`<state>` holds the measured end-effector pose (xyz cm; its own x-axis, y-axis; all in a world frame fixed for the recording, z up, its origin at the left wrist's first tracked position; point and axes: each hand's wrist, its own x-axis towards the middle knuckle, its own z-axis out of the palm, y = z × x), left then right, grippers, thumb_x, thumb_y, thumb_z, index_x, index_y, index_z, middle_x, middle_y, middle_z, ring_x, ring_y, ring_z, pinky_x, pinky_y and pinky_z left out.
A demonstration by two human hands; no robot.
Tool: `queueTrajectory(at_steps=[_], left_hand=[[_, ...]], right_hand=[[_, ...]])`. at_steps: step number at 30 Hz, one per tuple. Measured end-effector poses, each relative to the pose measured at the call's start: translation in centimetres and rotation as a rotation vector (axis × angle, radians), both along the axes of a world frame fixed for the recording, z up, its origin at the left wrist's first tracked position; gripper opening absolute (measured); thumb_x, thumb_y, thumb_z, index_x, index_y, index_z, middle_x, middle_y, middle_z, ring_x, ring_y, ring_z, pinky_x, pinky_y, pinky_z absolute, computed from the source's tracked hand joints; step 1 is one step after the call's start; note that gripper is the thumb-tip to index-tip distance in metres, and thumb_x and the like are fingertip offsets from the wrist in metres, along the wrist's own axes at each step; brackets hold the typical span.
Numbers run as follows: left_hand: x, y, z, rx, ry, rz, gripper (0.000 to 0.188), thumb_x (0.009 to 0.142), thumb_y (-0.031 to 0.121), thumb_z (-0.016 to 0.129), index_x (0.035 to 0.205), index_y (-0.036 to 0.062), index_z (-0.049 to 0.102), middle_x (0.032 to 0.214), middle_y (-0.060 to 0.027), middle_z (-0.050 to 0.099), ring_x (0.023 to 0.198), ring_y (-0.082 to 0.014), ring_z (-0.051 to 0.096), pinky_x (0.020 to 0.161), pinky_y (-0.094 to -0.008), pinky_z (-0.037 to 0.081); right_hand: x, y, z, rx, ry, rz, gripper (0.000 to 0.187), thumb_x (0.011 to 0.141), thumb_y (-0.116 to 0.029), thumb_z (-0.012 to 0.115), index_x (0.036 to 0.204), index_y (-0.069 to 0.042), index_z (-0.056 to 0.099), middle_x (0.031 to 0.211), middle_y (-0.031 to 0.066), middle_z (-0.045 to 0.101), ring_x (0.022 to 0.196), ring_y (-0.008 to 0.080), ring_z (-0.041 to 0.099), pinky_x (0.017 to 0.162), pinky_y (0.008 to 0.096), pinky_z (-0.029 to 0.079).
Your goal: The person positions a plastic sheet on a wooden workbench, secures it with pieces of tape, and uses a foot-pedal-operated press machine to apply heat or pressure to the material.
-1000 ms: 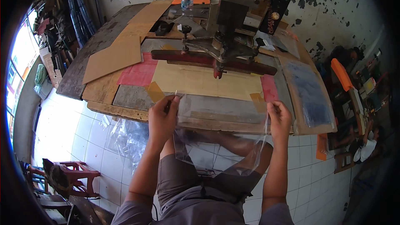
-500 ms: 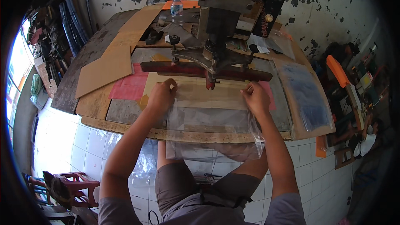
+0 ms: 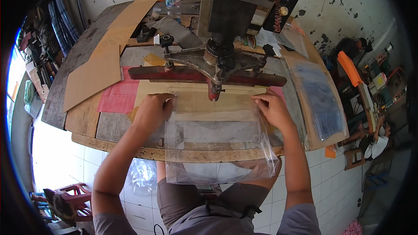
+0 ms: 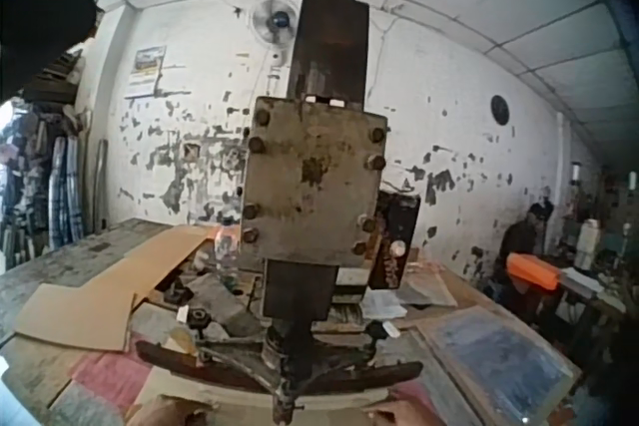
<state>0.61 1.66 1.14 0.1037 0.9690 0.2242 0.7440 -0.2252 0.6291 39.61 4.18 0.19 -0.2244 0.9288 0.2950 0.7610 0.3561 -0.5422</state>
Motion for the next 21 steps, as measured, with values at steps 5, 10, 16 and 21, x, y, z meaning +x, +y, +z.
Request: queueTrajectory(at_steps=[5,10,16,21], left_hand=[[-0.6,1.0,-1.6,0.073,-0.019,-0.016,0.024,0.086,0.006,0.067,0.108,-0.0007,0.074,0.079,-0.0183,0.07,0.065,-0.0268,0.066,0.065,-0.0377,0.052],[-0.5,1.6,-1.0,0.018,-0.057,0.046,0.021,0.09,0.008,0.066,0.105,-0.0027,0.075,0.085,-0.0225,0.071,0.068,-0.0306,0.068,0.069,-0.0397,0.053],[-0.5,1.7,-1.5,0.084,-0.072,0.03,0.02,0.09,0.007,0.067,0.106,-0.0027,0.075,0.09,-0.022,0.072,0.068,-0.0289,0.067,0.068,-0.038,0.053],[-0.3,1.7,-1.4,0.073,-0.074,0.04,0.021,0.09,0.007,0.067,0.106,-0.0028,0.075,0.09,-0.0219,0.072,0.068,-0.0283,0.067,0.068,-0.0378,0.053]], right_hand=[[-0.6,-0.2,0.2,0.006,-0.033,0.007,0.02,0.094,-0.005,0.065,0.111,-0.006,0.076,0.096,0.0106,0.064,0.089,0.0285,0.066,0.078,0.0392,0.053],[-0.7,0.3,-0.9,0.097,-0.021,-0.025,0.02,0.093,-0.005,0.066,0.11,-0.007,0.076,0.092,0.0102,0.062,0.084,0.028,0.065,0.074,0.0389,0.052],[-1.0,0.4,-1.0,0.103,-0.027,-0.053,0.02,0.093,-0.004,0.067,0.11,-0.007,0.076,0.091,0.0097,0.061,0.08,0.028,0.065,0.071,0.039,0.052],[-1.2,0.5,-0.9,0.064,-0.009,-0.083,0.02,0.093,-0.005,0.067,0.11,-0.008,0.077,0.091,0.0098,0.061,0.08,0.0274,0.065,0.07,0.0393,0.052]])
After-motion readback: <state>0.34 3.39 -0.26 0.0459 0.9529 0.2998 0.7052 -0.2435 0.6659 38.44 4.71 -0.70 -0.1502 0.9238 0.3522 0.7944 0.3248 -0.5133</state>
